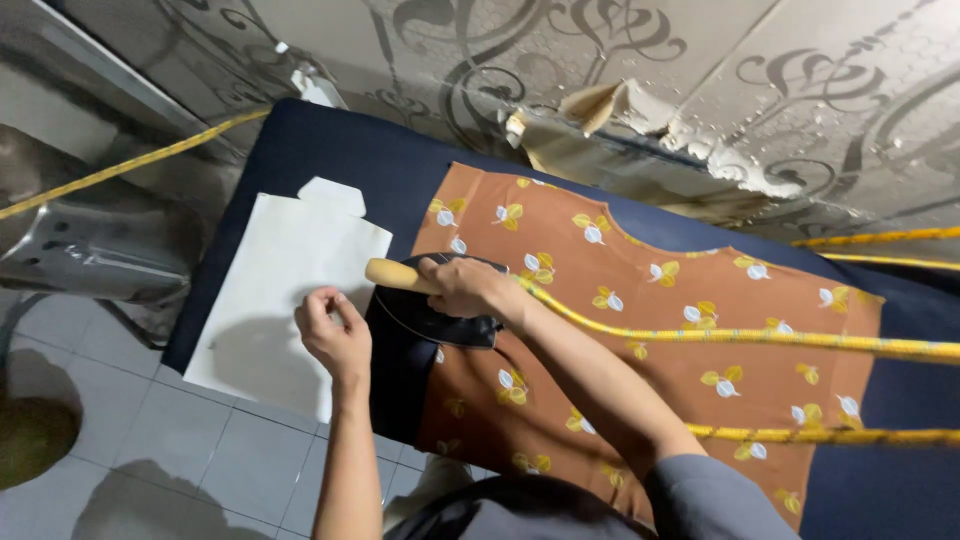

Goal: The person irons a brown patterned dress on a dark blue ironing board using a steam iron. They smooth the fabric, flip the dress to iron different sections, and finally fold the dress neatly on the board.

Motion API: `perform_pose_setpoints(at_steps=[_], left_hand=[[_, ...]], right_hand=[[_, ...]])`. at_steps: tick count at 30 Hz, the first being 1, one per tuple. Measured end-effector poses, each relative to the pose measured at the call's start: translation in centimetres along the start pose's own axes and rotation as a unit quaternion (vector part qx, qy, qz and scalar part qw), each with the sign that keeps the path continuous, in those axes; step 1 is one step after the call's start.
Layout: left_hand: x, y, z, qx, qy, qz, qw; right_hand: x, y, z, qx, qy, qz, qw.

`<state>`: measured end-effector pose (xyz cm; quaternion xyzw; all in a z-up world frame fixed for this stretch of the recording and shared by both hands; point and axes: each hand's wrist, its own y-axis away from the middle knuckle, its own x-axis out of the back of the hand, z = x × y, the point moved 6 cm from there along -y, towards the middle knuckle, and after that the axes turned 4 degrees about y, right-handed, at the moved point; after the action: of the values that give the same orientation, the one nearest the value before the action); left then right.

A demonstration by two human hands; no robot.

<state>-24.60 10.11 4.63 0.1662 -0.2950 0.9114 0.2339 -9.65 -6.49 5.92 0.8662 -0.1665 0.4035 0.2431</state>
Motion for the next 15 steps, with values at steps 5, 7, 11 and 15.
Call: perform_pose_setpoints(at_steps=[5, 7, 11, 15], left_hand=[[-3.9, 0.7, 3.9, -0.135, -0.099, -0.093, 0.982], [-4.0, 2.4, 5.7, -0.138, -0.167, -0.133, 0.967], [-4.3, 6.4, 5.2, -0.057, -0.275, -0.286, 0.916], [-3.0, 10.8, 2.5, -0.077, -0.198, -0.314, 0.925]], right_hand=[[2.8, 10.8, 8.1, -0.088, 0.040, 0.108, 0.990], [2.1, 17.0, 12.5, -0.189, 0.018, 0.127, 0.974], [4.0, 27.1, 20.6, -0.344, 0.006, 0.296, 0.891], [4.3, 30.2, 18.2, -0.401, -0.126, 0.185, 0.888]])
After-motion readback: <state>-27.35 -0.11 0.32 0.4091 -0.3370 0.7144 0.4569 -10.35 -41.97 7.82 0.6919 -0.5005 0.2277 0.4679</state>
